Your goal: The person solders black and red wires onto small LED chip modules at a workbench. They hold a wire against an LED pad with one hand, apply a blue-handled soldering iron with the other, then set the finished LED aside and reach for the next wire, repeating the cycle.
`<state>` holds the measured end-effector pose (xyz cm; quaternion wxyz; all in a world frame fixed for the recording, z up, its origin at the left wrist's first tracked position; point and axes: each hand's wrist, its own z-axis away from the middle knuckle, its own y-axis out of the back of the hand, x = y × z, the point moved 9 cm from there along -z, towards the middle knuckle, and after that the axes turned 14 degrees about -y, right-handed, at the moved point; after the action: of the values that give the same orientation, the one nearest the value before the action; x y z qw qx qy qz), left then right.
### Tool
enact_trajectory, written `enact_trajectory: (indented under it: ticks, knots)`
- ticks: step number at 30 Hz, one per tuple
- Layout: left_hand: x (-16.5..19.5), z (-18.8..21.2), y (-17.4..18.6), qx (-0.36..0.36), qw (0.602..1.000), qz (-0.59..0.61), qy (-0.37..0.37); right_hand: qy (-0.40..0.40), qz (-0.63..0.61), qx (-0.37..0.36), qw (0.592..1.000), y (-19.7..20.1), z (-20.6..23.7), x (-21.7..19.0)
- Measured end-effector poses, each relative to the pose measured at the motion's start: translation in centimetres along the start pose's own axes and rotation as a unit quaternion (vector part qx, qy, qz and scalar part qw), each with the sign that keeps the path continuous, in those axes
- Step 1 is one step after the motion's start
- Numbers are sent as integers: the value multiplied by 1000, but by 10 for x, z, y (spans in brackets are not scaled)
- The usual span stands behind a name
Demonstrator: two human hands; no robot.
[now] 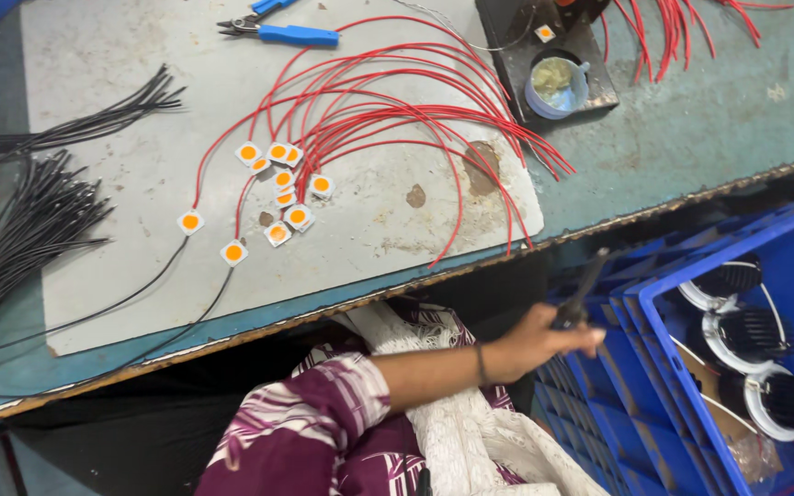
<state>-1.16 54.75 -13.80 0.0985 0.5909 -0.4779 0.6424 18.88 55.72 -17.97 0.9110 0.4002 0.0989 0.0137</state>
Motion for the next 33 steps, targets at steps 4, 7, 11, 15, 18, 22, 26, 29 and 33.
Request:
enact_trajectory:
  ticks: [4,7,11,15,18,22,26,29,33]
  knots:
    - [-37,-40,3,43,998,54,7,-5,-7,8,1000,-9,-21,6]
    - [-56,-53,18,107,993,30,23,-19,-16,22,999,7,-20,14]
    - [-62,-66,29,150,987,-19,49,-43,-44,56,997,34,-17,35]
    - [-60,-77,35,196,976,-73,54,-59,-77,107,990,52,-11,66]
    - [-55,-76,36,233,970,-60,21,6,-148,191,970,59,-2,82]
    - [-55,-70,37,246,969,-2,29,202,-303,235,901,67,13,71]
    - [-48,-77,35,205,978,-13,46,301,-433,83,845,84,2,17]
    - [-39,-81,36,200,978,-50,46,387,-391,111,828,121,11,-41]
    - [-24,-78,40,224,971,-84,-12,370,-362,142,844,163,20,-87]
